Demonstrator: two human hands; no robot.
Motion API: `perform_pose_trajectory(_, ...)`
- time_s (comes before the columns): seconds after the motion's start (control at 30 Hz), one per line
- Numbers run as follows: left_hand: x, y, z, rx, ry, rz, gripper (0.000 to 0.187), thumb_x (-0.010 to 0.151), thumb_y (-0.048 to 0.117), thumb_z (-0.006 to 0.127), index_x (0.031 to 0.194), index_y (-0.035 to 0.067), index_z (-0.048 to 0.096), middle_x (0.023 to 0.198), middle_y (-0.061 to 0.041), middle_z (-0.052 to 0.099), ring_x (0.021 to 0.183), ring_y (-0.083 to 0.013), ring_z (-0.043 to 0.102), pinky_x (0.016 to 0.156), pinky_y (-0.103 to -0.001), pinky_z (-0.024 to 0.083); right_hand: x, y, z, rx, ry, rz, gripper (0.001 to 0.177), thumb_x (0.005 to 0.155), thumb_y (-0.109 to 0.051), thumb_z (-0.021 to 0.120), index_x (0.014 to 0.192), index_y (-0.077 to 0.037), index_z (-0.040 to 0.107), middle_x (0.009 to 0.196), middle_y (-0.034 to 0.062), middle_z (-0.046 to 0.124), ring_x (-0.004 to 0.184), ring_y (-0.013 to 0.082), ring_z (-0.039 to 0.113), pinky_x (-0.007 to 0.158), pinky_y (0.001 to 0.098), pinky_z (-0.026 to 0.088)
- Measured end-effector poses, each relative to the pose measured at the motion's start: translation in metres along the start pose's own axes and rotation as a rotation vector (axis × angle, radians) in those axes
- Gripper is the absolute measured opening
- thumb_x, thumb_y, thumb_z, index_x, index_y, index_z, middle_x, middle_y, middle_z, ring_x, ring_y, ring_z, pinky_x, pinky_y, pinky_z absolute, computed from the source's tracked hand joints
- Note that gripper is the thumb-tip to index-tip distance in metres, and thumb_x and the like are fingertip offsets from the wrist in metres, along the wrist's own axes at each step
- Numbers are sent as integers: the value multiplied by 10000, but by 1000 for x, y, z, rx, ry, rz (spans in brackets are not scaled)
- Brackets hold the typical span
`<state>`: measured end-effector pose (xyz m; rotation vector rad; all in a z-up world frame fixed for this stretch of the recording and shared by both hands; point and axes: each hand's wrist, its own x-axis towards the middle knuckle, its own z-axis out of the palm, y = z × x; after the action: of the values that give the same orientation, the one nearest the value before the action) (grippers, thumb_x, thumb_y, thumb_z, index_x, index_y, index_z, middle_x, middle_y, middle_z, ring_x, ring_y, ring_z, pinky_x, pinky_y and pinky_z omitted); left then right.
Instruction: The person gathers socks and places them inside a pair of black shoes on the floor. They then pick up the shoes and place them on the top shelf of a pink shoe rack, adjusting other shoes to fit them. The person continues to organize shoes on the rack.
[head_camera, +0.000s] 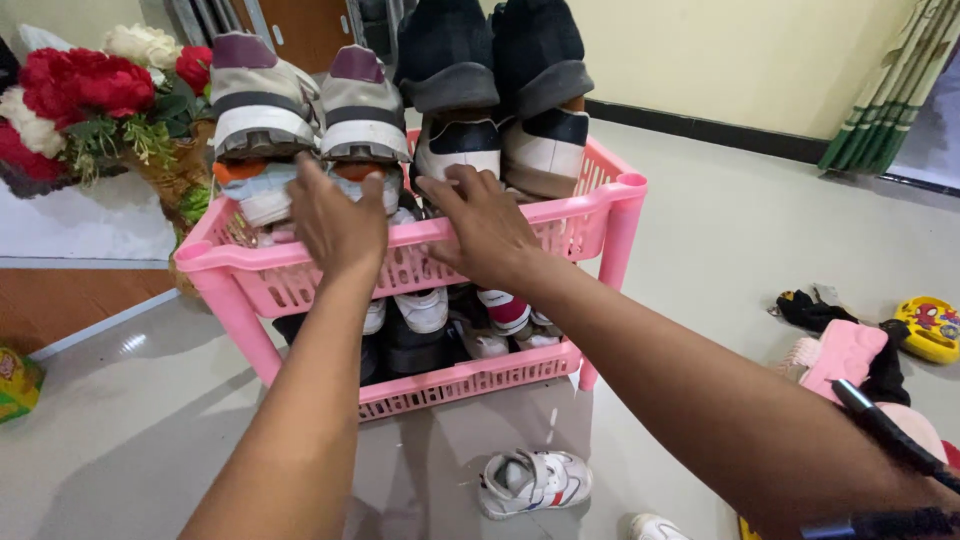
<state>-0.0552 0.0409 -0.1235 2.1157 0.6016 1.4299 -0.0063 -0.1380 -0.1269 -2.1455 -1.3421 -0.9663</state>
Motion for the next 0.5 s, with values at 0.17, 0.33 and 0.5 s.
perform_pose_trajectory(0.17, 16, -4, 12, -78, -270, -106, 967, 838, 414, 812, 1517, -48, 301, 1418, -317, 482, 1324, -521, 519, 1071, -624, 444, -2, -13, -3, -134, -262, 150, 586, 888, -465, 742, 1370, -156, 617, 1504, 126, 377, 1346, 401, 383, 971, 620, 493)
perform_pose_trajectory(0.33, 22, -18, 19, 86, -383, -135, 705, 858, 345, 810, 1368, 21, 447, 1294, -243, 584, 1214, -486, 607, 994, -602, 505, -9, -14, -1, -197, -201, 170, 568, 900, -379, 704, 1384, -101, 598, 1524, 109, 358, 1350, 379, 370, 995, 606, 482)
perform_pose_trajectory(0.5, 25, -22, 11, 215, -400, -128, 419, 849, 324, 789, 1149, 72, 640, 1126, -189, 699, 1061, -473, 693, 885, -562, 567, -15, 4, -1, -207, -266, 142, 664, 881, -408, 707, 1457, -122, 542, 1571, 52, 311, 1396, 350, 328, 1041, 588, 458)
